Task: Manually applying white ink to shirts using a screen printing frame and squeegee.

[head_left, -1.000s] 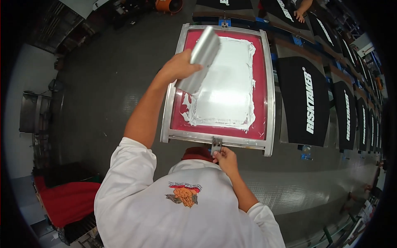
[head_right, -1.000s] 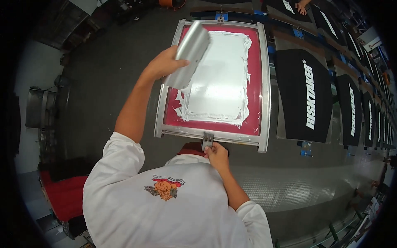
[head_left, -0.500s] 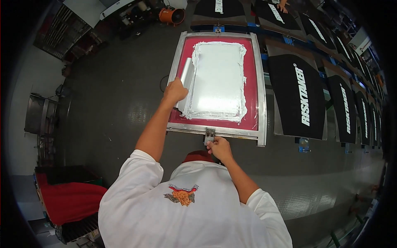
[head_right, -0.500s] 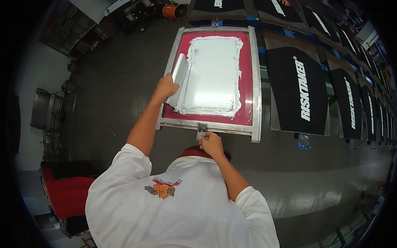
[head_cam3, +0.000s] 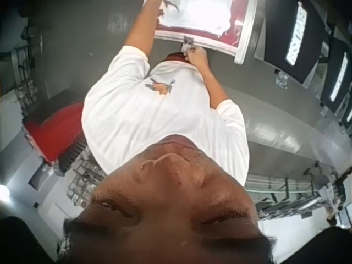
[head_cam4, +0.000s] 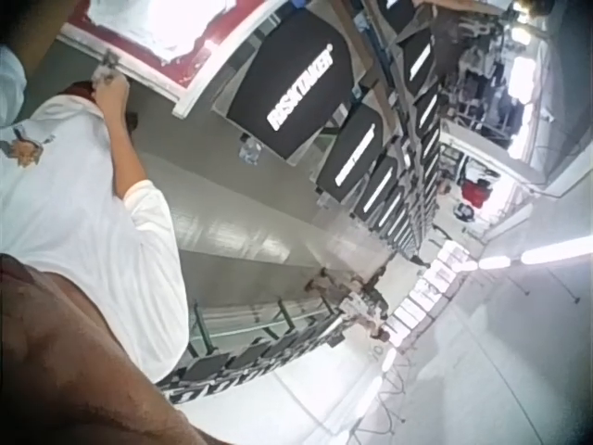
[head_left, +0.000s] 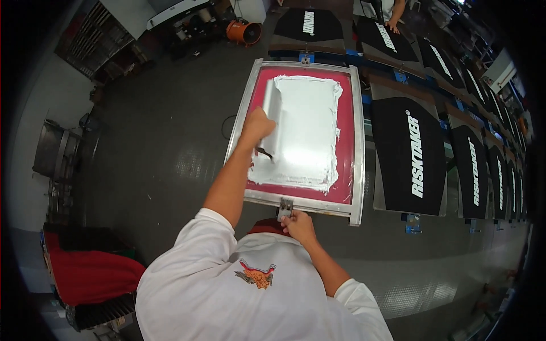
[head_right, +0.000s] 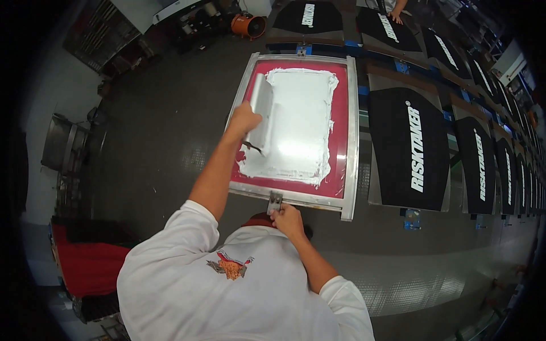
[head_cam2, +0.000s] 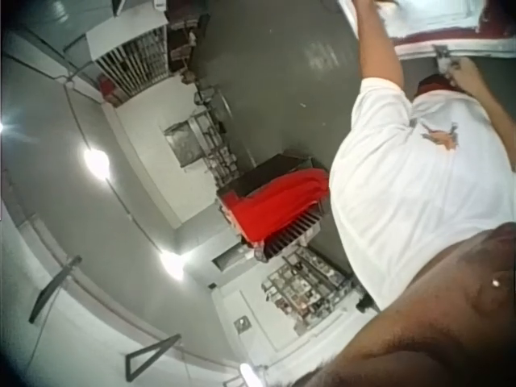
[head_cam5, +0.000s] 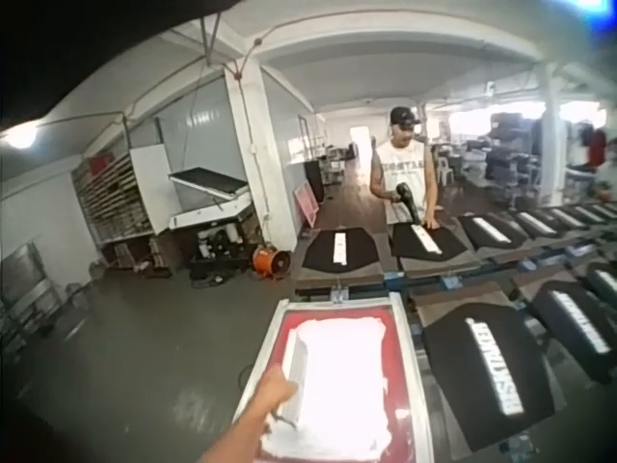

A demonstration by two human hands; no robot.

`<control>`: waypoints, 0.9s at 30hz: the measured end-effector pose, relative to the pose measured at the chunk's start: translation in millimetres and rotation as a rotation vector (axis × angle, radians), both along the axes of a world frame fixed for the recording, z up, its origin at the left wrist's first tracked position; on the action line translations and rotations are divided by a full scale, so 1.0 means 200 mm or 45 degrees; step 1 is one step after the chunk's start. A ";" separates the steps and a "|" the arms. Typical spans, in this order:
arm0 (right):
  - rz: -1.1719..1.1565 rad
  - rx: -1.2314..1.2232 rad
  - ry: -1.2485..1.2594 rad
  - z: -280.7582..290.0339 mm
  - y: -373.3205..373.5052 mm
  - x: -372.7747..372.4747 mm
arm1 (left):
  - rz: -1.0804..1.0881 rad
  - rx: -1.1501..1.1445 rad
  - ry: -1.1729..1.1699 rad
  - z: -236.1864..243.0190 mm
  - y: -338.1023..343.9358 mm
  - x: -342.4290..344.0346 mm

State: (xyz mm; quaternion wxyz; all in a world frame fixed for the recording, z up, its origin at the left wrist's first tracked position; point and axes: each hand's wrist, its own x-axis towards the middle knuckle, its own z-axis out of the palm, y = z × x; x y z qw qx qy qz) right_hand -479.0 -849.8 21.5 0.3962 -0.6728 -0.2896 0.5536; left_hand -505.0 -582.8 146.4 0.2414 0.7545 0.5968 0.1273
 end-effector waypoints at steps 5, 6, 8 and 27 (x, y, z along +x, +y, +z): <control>0.015 -0.057 -0.063 0.02 0.00 -0.01 | 0.041 0.001 0.088 0.07 0.46 0.08; 0.004 -0.069 -0.068 0.03 0.00 -0.01 | 0.041 0.047 0.136 0.07 0.51 0.12; 0.069 -0.148 -0.078 0.05 0.01 0.01 | 0.004 -0.035 0.176 0.06 0.59 0.21; 0.044 -0.146 -0.118 -0.06 -0.02 -0.03 | -1.082 0.664 0.181 -0.38 0.86 0.44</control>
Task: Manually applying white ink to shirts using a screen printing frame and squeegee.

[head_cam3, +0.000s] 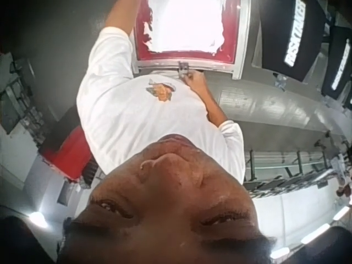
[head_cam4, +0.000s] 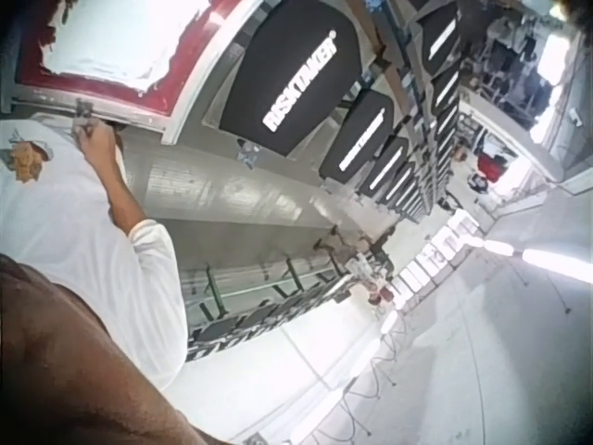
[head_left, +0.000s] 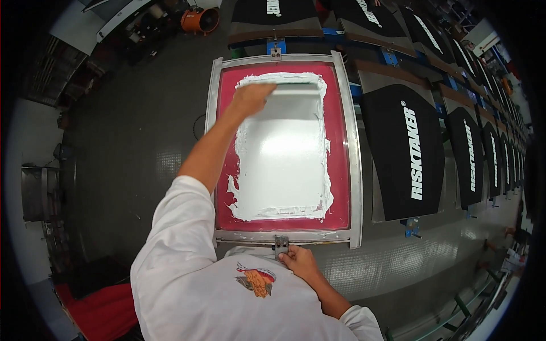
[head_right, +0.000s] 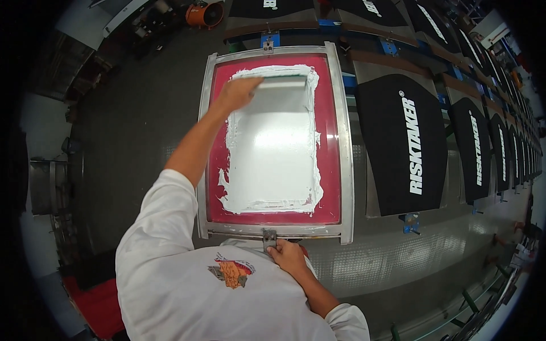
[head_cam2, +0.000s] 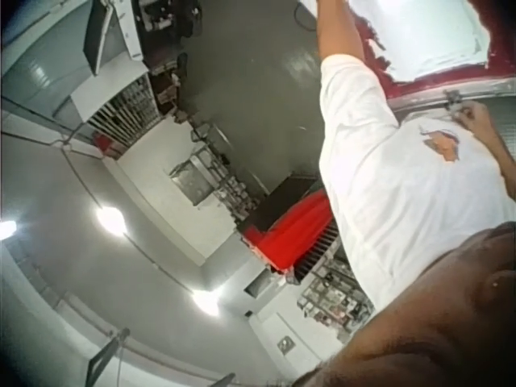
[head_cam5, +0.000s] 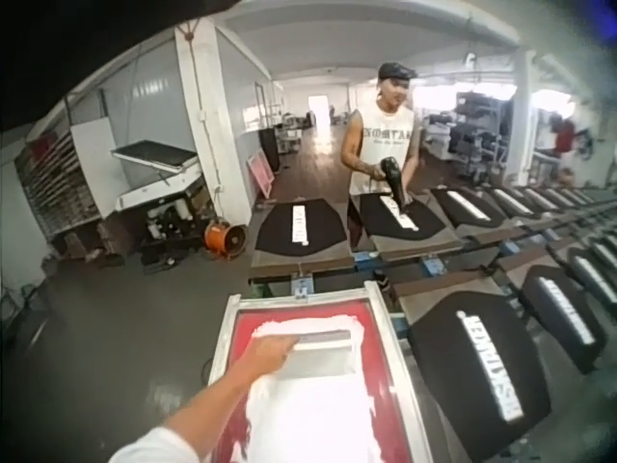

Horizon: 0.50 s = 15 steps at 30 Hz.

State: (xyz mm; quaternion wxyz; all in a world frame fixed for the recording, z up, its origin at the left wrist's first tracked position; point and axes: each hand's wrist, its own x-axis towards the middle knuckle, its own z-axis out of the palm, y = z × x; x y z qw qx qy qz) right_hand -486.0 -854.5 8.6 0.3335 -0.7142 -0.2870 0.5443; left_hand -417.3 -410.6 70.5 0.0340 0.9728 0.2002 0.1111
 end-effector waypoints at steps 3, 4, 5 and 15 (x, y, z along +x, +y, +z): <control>-0.018 0.017 -0.022 0.02 0.02 0.02 | -0.160 0.120 -0.300 -0.11 -0.16 -0.14; 0.024 0.019 -0.055 0.04 0.03 0.02 | -0.164 0.063 -0.234 -0.05 -0.18 -0.20; -0.013 0.013 -0.051 0.05 0.02 0.03 | -0.184 -0.004 -0.171 0.01 -0.19 -0.21; -0.055 -0.052 -0.063 0.12 0.03 0.01 | -0.617 0.182 0.284 0.52 -0.07 0.37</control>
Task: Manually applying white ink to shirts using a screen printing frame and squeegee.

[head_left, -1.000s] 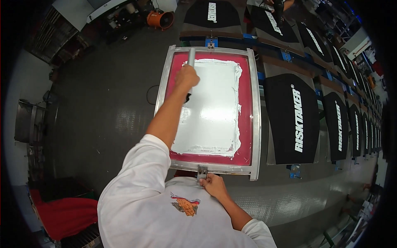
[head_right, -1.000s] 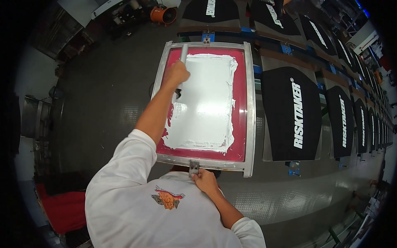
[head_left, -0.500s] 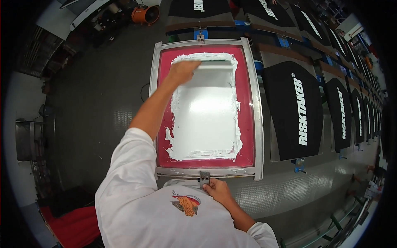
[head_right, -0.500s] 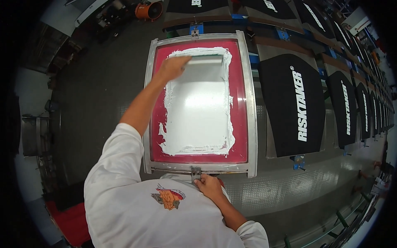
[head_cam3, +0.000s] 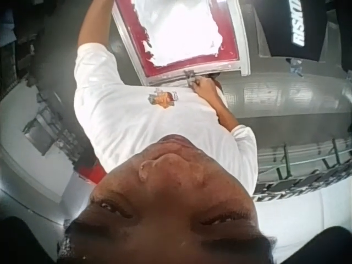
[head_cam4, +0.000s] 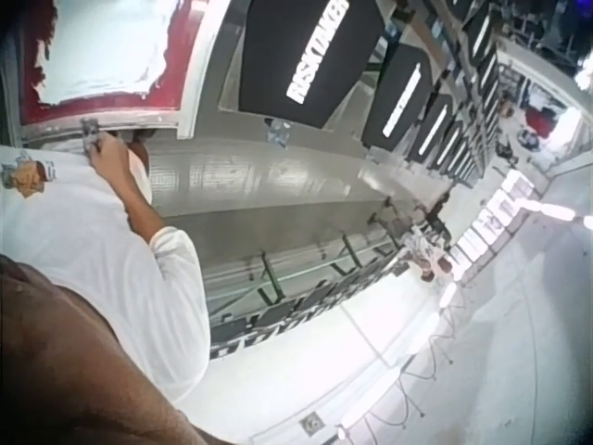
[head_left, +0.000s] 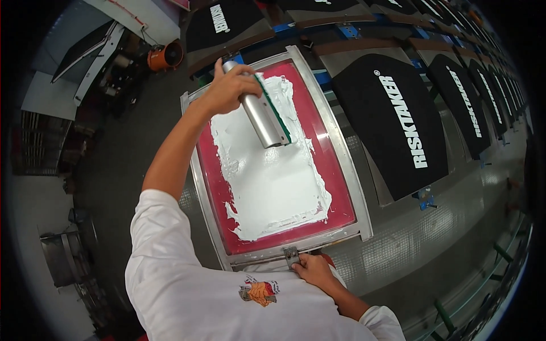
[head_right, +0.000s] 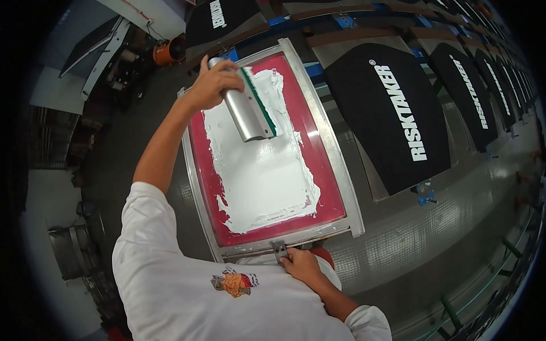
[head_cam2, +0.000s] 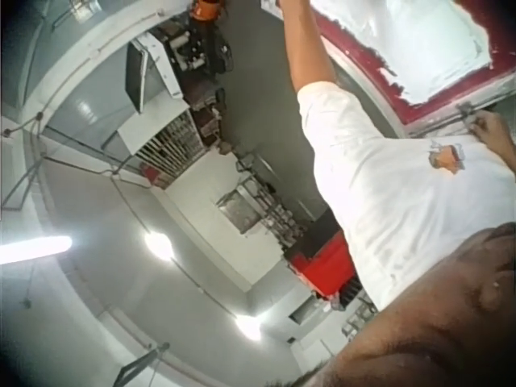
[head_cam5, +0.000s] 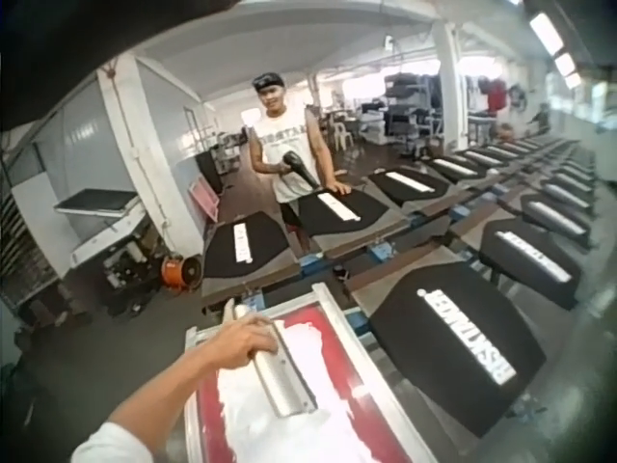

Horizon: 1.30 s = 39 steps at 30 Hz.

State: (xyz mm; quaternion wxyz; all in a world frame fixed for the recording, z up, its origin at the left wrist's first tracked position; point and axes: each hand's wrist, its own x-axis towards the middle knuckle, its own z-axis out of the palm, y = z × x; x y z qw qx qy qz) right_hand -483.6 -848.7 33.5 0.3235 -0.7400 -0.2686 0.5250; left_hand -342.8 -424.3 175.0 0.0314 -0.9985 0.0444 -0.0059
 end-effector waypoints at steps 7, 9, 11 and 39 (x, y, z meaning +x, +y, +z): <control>-0.025 -0.021 -0.067 0.01 -0.01 -0.03 | -0.186 -0.175 0.179 -0.15 0.02 0.36; -0.038 -0.035 -0.057 0.03 0.00 -0.02 | -0.194 -0.189 0.202 -0.21 0.04 0.39; -0.043 -0.043 -0.042 0.02 0.01 -0.02 | -0.169 -0.221 0.231 -0.27 0.07 0.40; 0.075 0.077 -0.108 -0.06 0.01 0.02 | 0.775 -0.277 0.127 -0.30 0.00 -0.32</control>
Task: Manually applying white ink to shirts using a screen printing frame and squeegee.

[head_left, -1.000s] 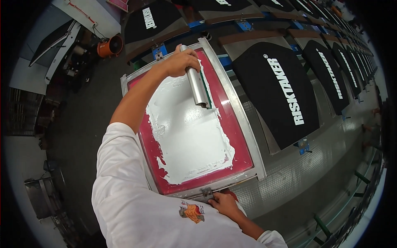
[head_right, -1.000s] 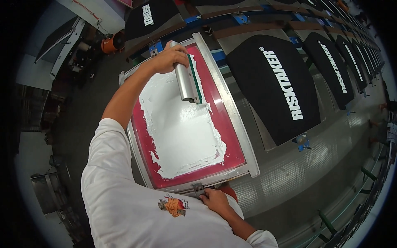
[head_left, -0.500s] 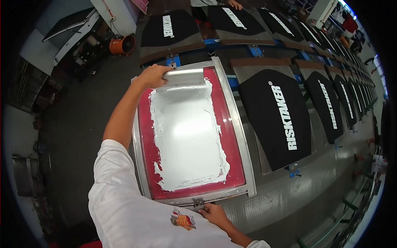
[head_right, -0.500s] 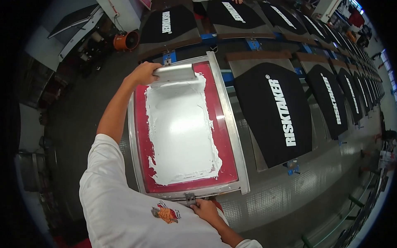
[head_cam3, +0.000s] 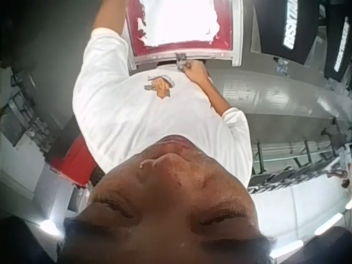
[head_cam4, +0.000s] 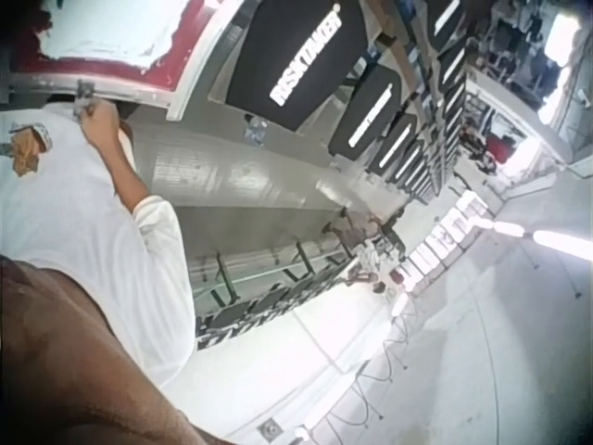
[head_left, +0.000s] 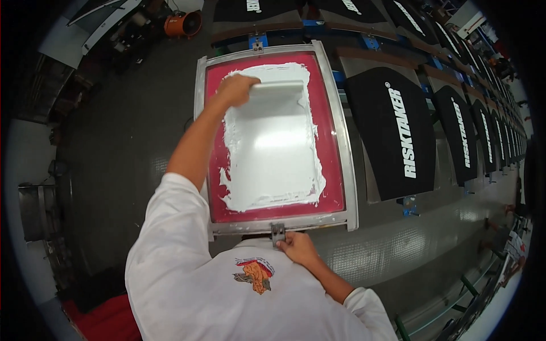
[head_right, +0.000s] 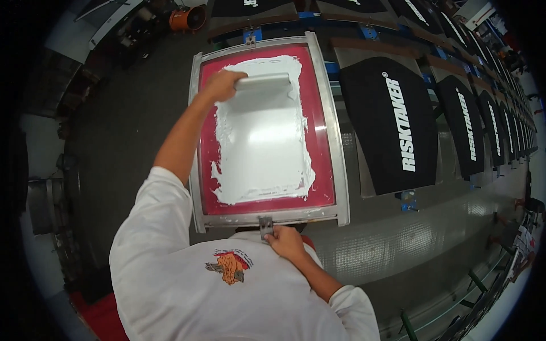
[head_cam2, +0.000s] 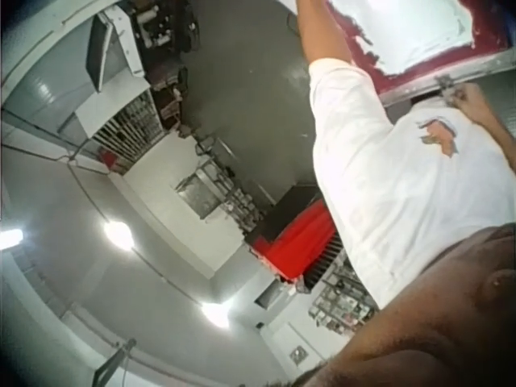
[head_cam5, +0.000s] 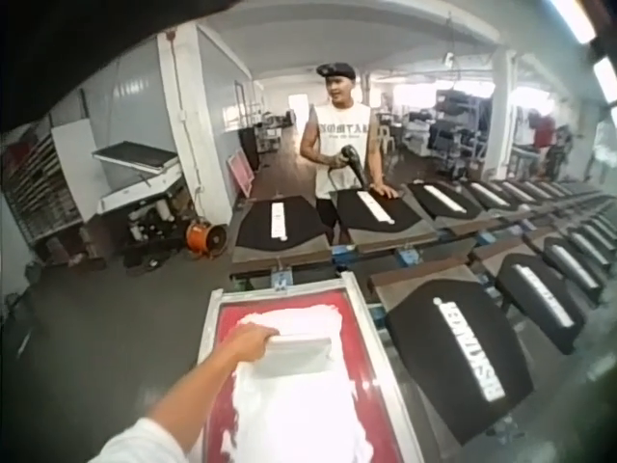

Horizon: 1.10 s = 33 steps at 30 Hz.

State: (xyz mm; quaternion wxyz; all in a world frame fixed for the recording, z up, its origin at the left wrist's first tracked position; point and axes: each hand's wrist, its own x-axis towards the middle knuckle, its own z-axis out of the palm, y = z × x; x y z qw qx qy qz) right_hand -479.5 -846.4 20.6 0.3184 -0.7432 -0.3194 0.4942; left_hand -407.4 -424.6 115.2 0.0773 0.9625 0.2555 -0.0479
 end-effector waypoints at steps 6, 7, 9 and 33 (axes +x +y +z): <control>-0.029 -0.024 0.166 -0.07 0.00 0.00 | 0.061 -0.051 -0.172 -0.17 -0.84 -0.54; -0.031 -0.013 0.160 -0.09 -0.01 0.00 | -0.019 -0.011 -0.277 -0.19 -1.02 -0.62; 0.004 0.031 0.068 -0.11 -0.02 0.00 | -0.009 0.052 -0.336 -0.14 -1.34 -0.75; -0.090 -0.069 0.223 0.01 0.00 -0.01 | -0.137 0.393 -0.805 -0.49 -0.25 -0.15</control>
